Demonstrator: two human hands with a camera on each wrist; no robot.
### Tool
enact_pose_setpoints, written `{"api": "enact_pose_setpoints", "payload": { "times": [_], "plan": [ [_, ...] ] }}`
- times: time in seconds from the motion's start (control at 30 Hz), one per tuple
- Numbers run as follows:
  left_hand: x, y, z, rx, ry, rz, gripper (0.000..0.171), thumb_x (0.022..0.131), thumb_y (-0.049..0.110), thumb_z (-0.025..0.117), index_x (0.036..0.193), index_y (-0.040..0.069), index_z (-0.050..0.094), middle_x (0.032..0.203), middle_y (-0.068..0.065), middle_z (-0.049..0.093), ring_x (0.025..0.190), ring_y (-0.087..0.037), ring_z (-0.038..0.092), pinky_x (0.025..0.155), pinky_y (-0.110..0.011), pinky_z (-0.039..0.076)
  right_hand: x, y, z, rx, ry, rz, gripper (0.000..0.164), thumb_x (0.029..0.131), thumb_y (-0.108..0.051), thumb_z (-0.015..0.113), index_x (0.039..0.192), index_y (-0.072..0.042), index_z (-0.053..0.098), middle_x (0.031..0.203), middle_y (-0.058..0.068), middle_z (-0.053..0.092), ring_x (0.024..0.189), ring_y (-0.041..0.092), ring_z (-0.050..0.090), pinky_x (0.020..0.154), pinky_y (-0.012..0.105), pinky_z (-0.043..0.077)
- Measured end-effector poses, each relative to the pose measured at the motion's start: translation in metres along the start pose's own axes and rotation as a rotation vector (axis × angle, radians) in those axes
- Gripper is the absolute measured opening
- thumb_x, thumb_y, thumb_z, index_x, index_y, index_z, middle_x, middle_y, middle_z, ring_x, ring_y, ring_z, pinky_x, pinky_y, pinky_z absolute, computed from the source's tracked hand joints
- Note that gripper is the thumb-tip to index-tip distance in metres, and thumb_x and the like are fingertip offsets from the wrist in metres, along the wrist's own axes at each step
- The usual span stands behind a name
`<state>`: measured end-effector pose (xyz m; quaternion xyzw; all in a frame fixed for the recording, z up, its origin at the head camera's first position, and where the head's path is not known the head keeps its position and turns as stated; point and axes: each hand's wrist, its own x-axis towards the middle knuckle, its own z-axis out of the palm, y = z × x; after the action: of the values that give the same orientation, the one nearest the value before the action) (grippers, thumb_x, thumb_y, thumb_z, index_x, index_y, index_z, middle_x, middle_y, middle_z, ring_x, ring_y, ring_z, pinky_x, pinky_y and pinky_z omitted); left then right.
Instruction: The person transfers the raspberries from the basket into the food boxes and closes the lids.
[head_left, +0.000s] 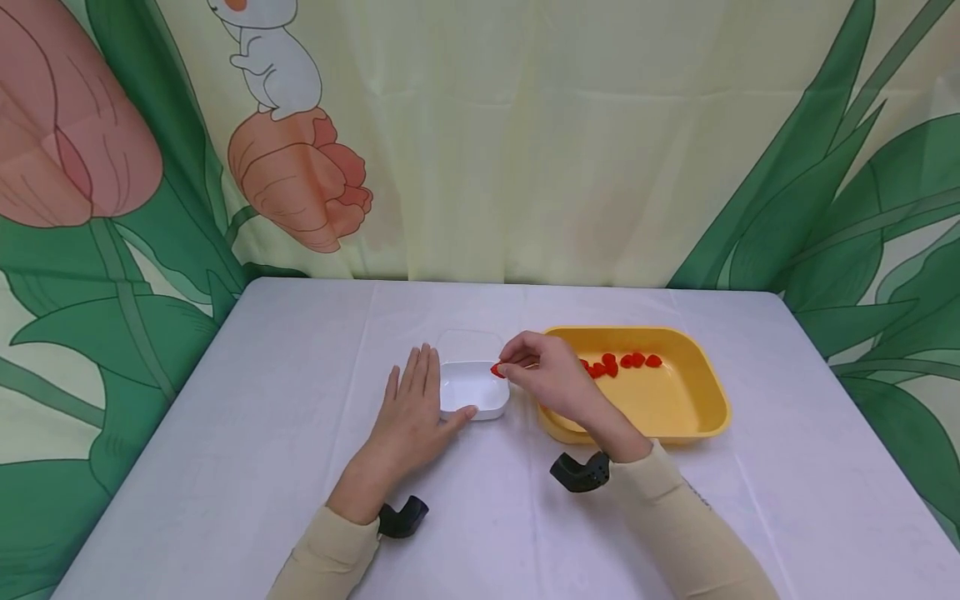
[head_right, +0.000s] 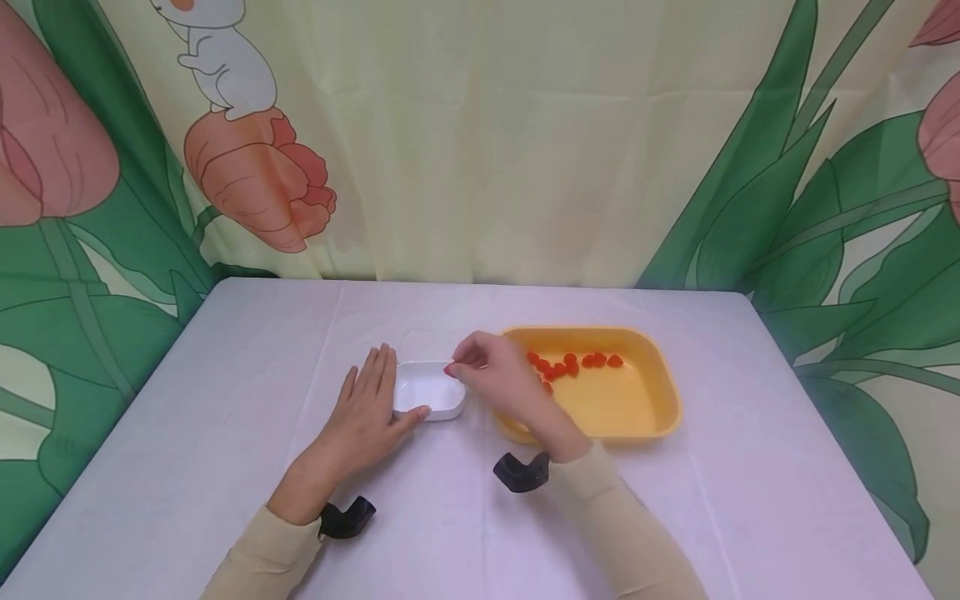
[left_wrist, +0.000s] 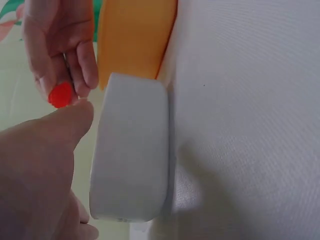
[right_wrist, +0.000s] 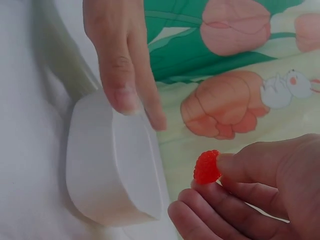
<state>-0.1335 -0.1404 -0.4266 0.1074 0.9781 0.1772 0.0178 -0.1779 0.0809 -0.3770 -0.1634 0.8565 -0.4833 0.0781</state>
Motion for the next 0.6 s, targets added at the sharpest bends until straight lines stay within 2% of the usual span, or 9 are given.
{"api": "enact_pose_setpoints", "payload": {
  "times": [0.13, 0.27, 0.47, 0.6],
  "plan": [
    [0.001, -0.001, 0.002, 0.019, 0.015, -0.008, 0.102, 0.094, 0.066, 0.046, 0.157, -0.004, 0.005, 0.167, -0.019, 0.004, 0.156, -0.032, 0.0, 0.125, -0.056, 0.002, 0.003, -0.001, 0.008, 0.001, -0.005, -0.021, 0.007, 0.091, -0.012, 0.069, 0.098, -0.01, 0.068, 0.093, 0.002, 0.074, 0.088, 0.017, 0.067, 0.082, 0.03, 0.059],
    [0.002, -0.001, 0.005, 0.018, -0.003, -0.017, 0.103, 0.095, 0.069, 0.042, 0.157, -0.004, 0.004, 0.166, -0.02, 0.002, 0.156, -0.032, -0.003, 0.124, -0.056, 0.0, 0.006, -0.002, 0.015, -0.014, -0.011, -0.035, 0.007, 0.091, -0.011, 0.069, 0.097, -0.008, 0.068, 0.093, 0.003, 0.073, 0.088, 0.017, 0.067, 0.082, 0.03, 0.059],
    [0.002, 0.001, 0.007, 0.021, 0.004, -0.024, 0.102, 0.095, 0.069, 0.041, 0.157, -0.004, 0.006, 0.166, -0.021, 0.002, 0.156, -0.032, -0.002, 0.124, -0.056, 0.002, 0.01, -0.003, 0.023, -0.049, 0.002, -0.01, 0.006, 0.09, -0.01, 0.068, 0.095, -0.008, 0.069, 0.09, 0.003, 0.072, 0.086, 0.016, 0.067, 0.08, 0.029, 0.058],
    [0.002, 0.001, 0.008, 0.027, 0.019, -0.025, 0.102, 0.095, 0.068, 0.043, 0.156, -0.005, 0.009, 0.166, -0.021, 0.004, 0.156, -0.032, 0.0, 0.124, -0.056, 0.004, 0.013, -0.005, 0.031, -0.115, 0.024, -0.009, 0.004, 0.089, -0.011, 0.07, 0.092, -0.008, 0.069, 0.087, 0.002, 0.073, 0.082, 0.014, 0.067, 0.077, 0.027, 0.058]
  ]
}}
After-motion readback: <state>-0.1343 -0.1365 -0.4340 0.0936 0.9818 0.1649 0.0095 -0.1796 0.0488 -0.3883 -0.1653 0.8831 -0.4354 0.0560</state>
